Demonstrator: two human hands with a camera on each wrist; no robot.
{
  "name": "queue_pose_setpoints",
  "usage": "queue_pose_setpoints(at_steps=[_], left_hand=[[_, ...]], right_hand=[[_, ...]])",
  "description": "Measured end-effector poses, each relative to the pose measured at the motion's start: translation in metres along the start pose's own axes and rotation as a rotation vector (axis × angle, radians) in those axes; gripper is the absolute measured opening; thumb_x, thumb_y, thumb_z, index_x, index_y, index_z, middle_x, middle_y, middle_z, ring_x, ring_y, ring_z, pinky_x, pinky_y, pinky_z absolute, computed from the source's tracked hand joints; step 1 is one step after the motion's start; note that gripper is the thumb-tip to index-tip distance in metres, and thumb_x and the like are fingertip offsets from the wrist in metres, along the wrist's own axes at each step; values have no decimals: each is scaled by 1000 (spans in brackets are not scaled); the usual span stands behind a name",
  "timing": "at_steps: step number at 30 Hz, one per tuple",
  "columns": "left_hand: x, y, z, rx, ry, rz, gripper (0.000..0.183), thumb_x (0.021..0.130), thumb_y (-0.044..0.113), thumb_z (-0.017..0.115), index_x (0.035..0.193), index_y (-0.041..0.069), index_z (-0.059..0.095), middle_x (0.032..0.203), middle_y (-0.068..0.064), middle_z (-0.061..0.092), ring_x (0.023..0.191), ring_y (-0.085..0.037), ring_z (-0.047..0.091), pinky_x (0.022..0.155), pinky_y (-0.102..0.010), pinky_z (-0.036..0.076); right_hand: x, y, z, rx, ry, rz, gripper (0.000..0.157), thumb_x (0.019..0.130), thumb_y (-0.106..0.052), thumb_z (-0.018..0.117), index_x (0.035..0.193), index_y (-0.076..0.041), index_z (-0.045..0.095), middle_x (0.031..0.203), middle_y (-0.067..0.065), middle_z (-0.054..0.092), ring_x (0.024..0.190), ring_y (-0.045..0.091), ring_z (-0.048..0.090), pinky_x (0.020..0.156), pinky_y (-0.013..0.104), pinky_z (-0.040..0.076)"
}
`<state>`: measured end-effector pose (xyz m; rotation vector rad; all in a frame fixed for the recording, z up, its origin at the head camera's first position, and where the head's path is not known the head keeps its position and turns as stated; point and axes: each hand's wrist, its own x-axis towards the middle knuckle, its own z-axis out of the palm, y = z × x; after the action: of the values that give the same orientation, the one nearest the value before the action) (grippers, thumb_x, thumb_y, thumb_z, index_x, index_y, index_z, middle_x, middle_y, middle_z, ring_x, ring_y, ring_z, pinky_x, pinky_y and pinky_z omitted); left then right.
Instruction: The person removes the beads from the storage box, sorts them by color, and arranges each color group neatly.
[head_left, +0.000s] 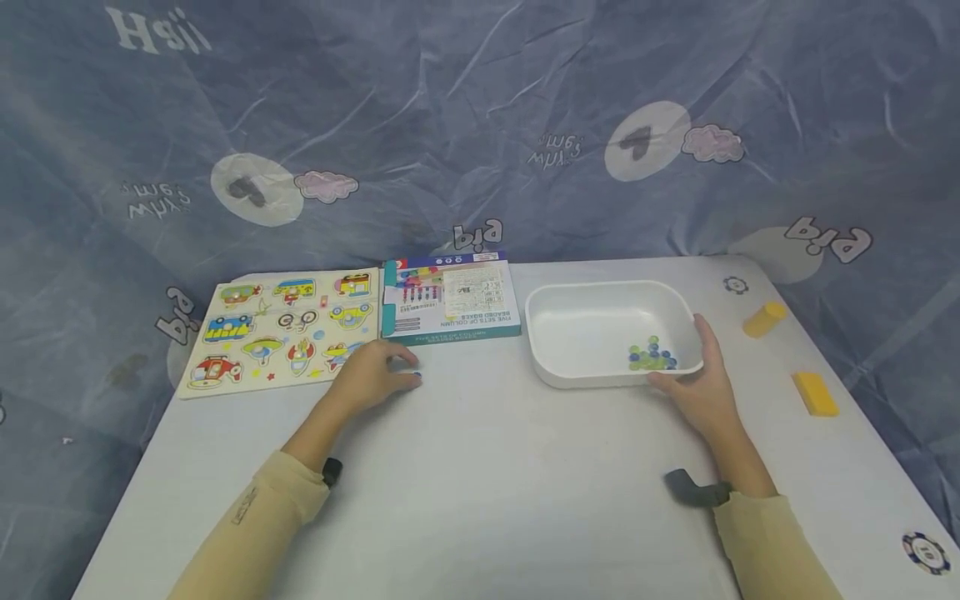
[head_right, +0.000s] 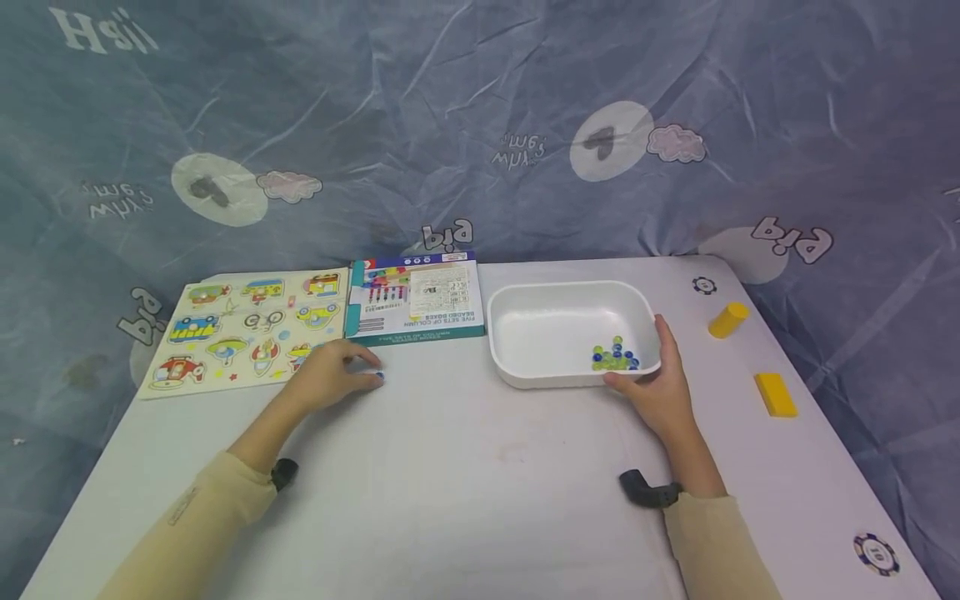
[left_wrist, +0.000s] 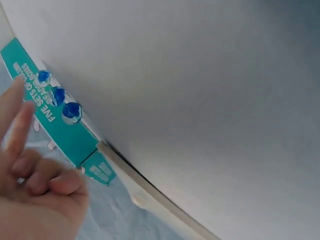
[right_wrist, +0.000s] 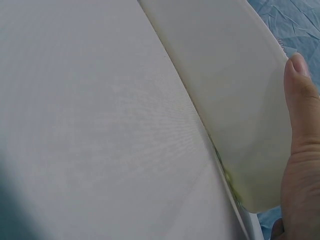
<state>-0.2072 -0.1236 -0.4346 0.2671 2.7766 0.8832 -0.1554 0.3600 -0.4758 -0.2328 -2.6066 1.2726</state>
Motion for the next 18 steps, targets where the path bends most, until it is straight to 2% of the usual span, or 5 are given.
queue_pose_setpoints(at_steps=[3, 7, 10, 13, 18], left_hand=[[-3, 9, -6, -66, 15, 26, 26, 77, 34, 77, 100, 23, 71, 122, -2, 61, 116, -28, 55, 97, -45, 45], [-7, 32, -10, -167, 19, 70, 25, 78, 35, 77, 101, 26, 70, 124, 0, 60, 119, -27, 54, 98, -42, 46], [-9, 59, -7, -202, 15, 132, 24, 78, 35, 76, 100, 30, 70, 101, -2, 62, 99, -21, 55, 82, -34, 48], [-9, 88, 0, -214, -4, 204, 27, 78, 34, 76, 104, 33, 68, 75, -3, 49, 75, -19, 46, 63, -30, 39], [2, 133, 18, -228, -60, 319, 33, 81, 33, 74, 113, 32, 64, 66, -1, 41, 63, -16, 41, 55, -28, 34]], right_hand=[[0, 1, 0, 1, 0, 5, 115, 71, -36, 82, 147, -45, -3, 159, -9, 5, 148, 28, 8, 117, 54, 8], [1, 2, 0, -3, 1, 1, 114, 71, -36, 82, 147, -47, -3, 159, -9, 6, 148, 28, 8, 116, 55, 9], [1, 3, 0, 0, 1, -2, 114, 71, -36, 82, 147, -47, -3, 160, -9, 6, 148, 28, 9, 116, 55, 9], [0, 2, 0, 1, 0, -3, 114, 71, -35, 82, 147, -45, -3, 160, -8, 6, 147, 29, 10, 116, 55, 9], [-1, 1, 0, 7, -2, -1, 114, 72, -35, 82, 148, -44, -2, 160, -8, 6, 148, 29, 9, 116, 55, 9]])
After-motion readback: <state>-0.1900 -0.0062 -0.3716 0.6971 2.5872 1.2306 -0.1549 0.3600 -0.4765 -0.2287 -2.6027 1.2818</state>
